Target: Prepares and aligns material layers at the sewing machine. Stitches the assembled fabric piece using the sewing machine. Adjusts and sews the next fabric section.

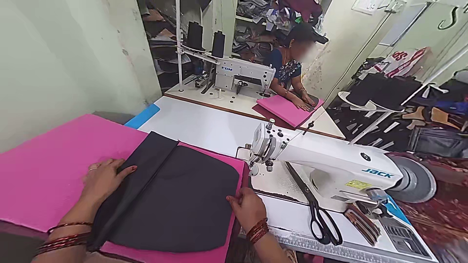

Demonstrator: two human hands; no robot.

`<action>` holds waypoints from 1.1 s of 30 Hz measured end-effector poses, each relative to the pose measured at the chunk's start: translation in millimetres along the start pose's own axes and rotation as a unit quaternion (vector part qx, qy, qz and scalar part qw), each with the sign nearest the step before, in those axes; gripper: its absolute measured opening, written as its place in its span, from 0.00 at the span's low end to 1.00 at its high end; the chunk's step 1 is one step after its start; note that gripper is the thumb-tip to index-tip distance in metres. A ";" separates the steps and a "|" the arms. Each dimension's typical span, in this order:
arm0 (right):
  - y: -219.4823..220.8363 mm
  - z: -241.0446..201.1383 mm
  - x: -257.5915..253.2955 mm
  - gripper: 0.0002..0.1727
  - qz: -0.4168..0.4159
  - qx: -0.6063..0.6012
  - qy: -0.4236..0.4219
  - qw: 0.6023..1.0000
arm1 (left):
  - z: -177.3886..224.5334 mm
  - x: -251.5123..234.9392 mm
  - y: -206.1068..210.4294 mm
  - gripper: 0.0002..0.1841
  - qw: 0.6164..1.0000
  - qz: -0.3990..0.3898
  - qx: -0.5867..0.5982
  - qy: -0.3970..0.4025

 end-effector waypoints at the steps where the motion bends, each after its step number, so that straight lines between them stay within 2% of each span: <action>1: 0.0 -1.3 0.0 0.30 0.001 0.014 0.008 1.000 | -0.5 -0.8 0.2 0.23 1.000 -0.001 -0.001 -0.001; 7: -5.0 -10.4 3.6 0.34 -0.042 0.061 0.018 0.997 | -1.6 -1.0 1.7 0.21 1.000 0.003 0.000 0.009; 13: 5.3 4.9 -10.3 0.23 -0.029 -0.091 -0.033 0.995 | -1.9 -0.7 2.8 0.20 1.000 0.014 0.013 0.006; 16: 11.4 16.0 -14.3 0.20 0.017 -0.138 -0.075 0.987 | -3.8 -1.9 1.3 0.20 1.000 0.004 0.015 0.020; 19: 13.4 22.8 -15.9 0.18 0.024 -0.155 -0.088 0.984 | -0.9 -2.0 -3.6 0.20 1.000 -0.007 0.020 0.018; 23: 13.3 25.2 -13.4 0.18 0.051 -0.154 -0.080 0.984 | 15.5 -1.1 -5.8 0.18 0.999 -0.002 -0.034 0.001; 26: 12.0 26.2 -10.7 0.17 0.068 -0.176 -0.064 0.980 | 55.5 11.9 -9.3 0.21 0.992 0.041 -0.121 -0.010; 28: 10.6 29.3 -11.2 0.19 0.056 -0.199 -0.043 0.977 | 87.9 25.6 5.0 0.23 0.979 0.121 -0.128 0.098; 29: 10.8 30.4 -12.5 0.20 0.052 -0.208 -0.036 0.976 | 109.0 31.3 15.4 0.24 0.970 0.128 -0.111 0.173; 31: 12.0 31.2 -14.4 0.21 0.047 -0.217 -0.032 0.975 | 157.1 47.0 44.0 0.22 0.952 0.042 -0.069 0.296; 33: 12.5 30.6 -14.0 0.20 0.043 -0.215 -0.031 0.975 | 200.4 70.3 74.5 0.23 0.929 -0.114 -0.011 0.352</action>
Point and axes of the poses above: each hand's wrist, its own x-axis away from the middle knuckle, its own y-axis out of the palm, z = x × y, the point moved 2 cm from there along -x, towards the middle knuckle, and after that the axes turned 3 degrees about z, right-handed, at the moved point
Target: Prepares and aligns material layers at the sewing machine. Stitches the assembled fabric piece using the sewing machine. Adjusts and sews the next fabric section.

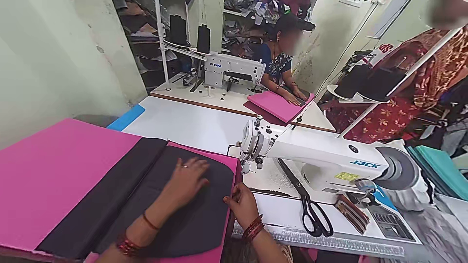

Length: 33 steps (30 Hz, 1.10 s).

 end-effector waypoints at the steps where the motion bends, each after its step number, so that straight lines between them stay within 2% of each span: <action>1: -0.2 -0.5 -0.1 0.20 0.000 0.001 -0.002 1.000 | 15.5 -5.8 15.0 0.24 0.999 -0.036 0.033 0.025; 3: -0.9 1.6 -0.3 0.19 0.003 -0.006 -0.004 1.000 | 30.2 -11.8 39.3 0.25 0.996 -0.056 0.062 0.043; 4: -1.7 5.4 -0.8 0.18 0.005 -0.021 -0.009 1.000 | 31.3 -12.5 45.6 0.26 0.996 -0.039 0.059 0.049; 7: -16.5 23.1 1.5 0.18 0.002 -0.092 -0.008 0.996 | 25.3 -9.4 48.8 0.27 0.997 -0.013 0.042 0.056; 8: -29.6 31.2 4.9 0.17 0.024 -0.095 -0.005 0.995 | 24.1 -7.7 48.6 0.27 0.998 -0.008 0.034 0.058; 10: -68.7 55.4 15.6 0.14 0.126 -0.062 -0.013 0.990 | 21.4 -3.5 49.4 0.27 0.998 0.009 0.024 0.060; 12: -122.4 85.8 31.3 0.17 0.245 0.018 -0.005 0.969 | 18.9 0.3 49.2 0.28 0.997 0.027 0.016 0.064; 15: -201.4 126.6 62.7 0.22 0.388 0.174 0.041 0.904 | 18.7 1.5 50.1 0.28 0.997 0.038 0.009 0.069; 17: -234.6 146.3 79.2 0.32 0.443 0.237 0.104 0.858 | 18.3 -0.8 51.5 0.28 0.996 0.044 0.011 0.071; 19: -251.3 179.8 83.6 0.48 0.457 0.267 0.178 0.830 | 17.0 -2.8 53.6 0.28 0.995 0.061 0.010 0.075; 20: -254.0 191.2 82.3 0.52 0.438 0.262 0.224 0.830 | 16.6 -3.0 55.1 0.28 0.994 0.071 0.009 0.079; 22: -251.8 200.5 76.9 0.51 0.391 0.269 0.283 0.834 | 16.0 -3.2 57.2 0.29 0.993 0.083 0.006 0.087; 24: -246.4 185.0 75.7 0.47 0.354 0.243 0.333 0.839 | 15.0 -3.1 58.1 0.29 0.992 0.089 0.007 0.089; 30: -249.9 188.8 75.2 0.51 0.410 0.209 0.335 0.822 | 14.3 -3.4 57.2 0.29 0.994 0.077 0.011 0.082; 33: -257.7 208.6 65.9 0.51 0.425 0.211 0.342 0.811 | 14.4 -2.5 58.4 0.29 0.994 0.073 0.014 0.083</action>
Point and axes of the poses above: each hand's wrist, its own x-axis away from the middle knuckle, its own y-axis out of the palm, z = x × y, the point moved 2 cm from there along -x, towards the middle knuckle, and after that the axes turned 3 degrees about z, right-handed, at the moved point
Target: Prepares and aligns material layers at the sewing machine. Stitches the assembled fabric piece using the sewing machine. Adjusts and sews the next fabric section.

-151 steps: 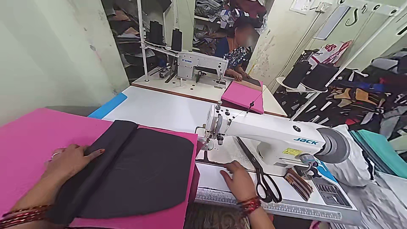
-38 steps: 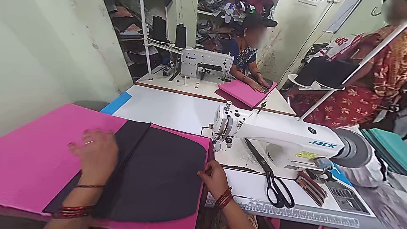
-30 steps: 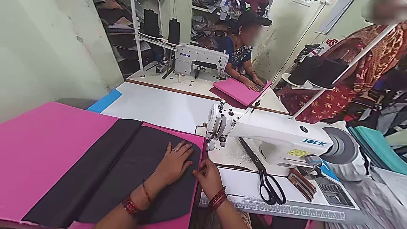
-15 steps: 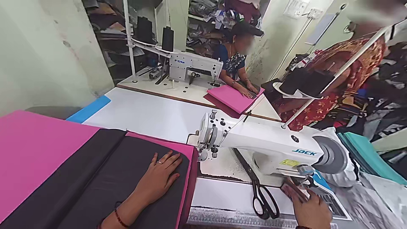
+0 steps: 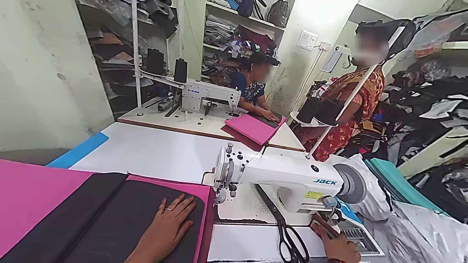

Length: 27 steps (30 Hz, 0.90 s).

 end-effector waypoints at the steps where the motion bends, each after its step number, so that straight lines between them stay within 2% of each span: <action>1: -1.5 -1.1 -3.9 0.52 -0.007 -0.026 0.004 1.000 | 0.7 -0.4 -0.1 0.29 1.000 0.005 -0.001 0.002; 4: -14.2 -4.8 -2.0 0.56 -0.046 -0.126 0.034 0.990 | 2.3 0.0 -2.2 0.28 1.000 0.006 0.006 0.000; 7: -16.0 4.3 11.2 0.55 0.023 -0.310 0.013 0.950 | 1.1 0.5 -1.1 0.28 1.000 0.020 0.008 0.004; 9: -19.2 2.7 31.7 0.48 0.056 -0.405 -0.019 0.913 | 0.5 0.5 0.3 0.28 0.999 0.029 0.011 0.008; 11: -20.1 -8.9 58.4 0.37 0.059 -0.434 -0.083 0.895 | 0.7 -0.1 -0.2 0.27 0.999 0.024 0.020 0.010; 16: -6.2 -75.6 159.0 0.23 -0.032 -0.378 -0.325 0.866 | 0.6 0.0 1.2 0.29 0.999 0.034 0.017 0.011; 19: 1.6 -116.2 221.1 0.20 -0.073 -0.347 -0.482 0.801 | 2.1 0.0 -1.0 0.28 1.000 0.021 0.021 -0.004; 23: 14.6 -145.9 277.9 0.20 0.014 -0.297 -0.647 0.702 | 2.2 -2.5 -11.4 0.23 0.995 -0.031 0.081 -0.042; 25: 22.5 -147.7 296.3 0.19 0.044 -0.254 -0.688 0.679 | 1.8 -2.5 -15.8 0.24 0.990 -0.073 0.099 -0.066; 27: 29.3 -146.6 309.1 0.20 0.056 -0.201 -0.709 0.674 | 2.1 -4.2 -19.6 0.25 0.985 -0.105 0.105 -0.084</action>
Point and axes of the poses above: each hand's wrist, its own x-axis away from the middle knuckle, its own y-axis out of the palm, z = x × y, the point moved 2 cm from there along -x, towards the middle knuckle, and after that the axes turned 3 degrees about z, right-handed, at the moved point
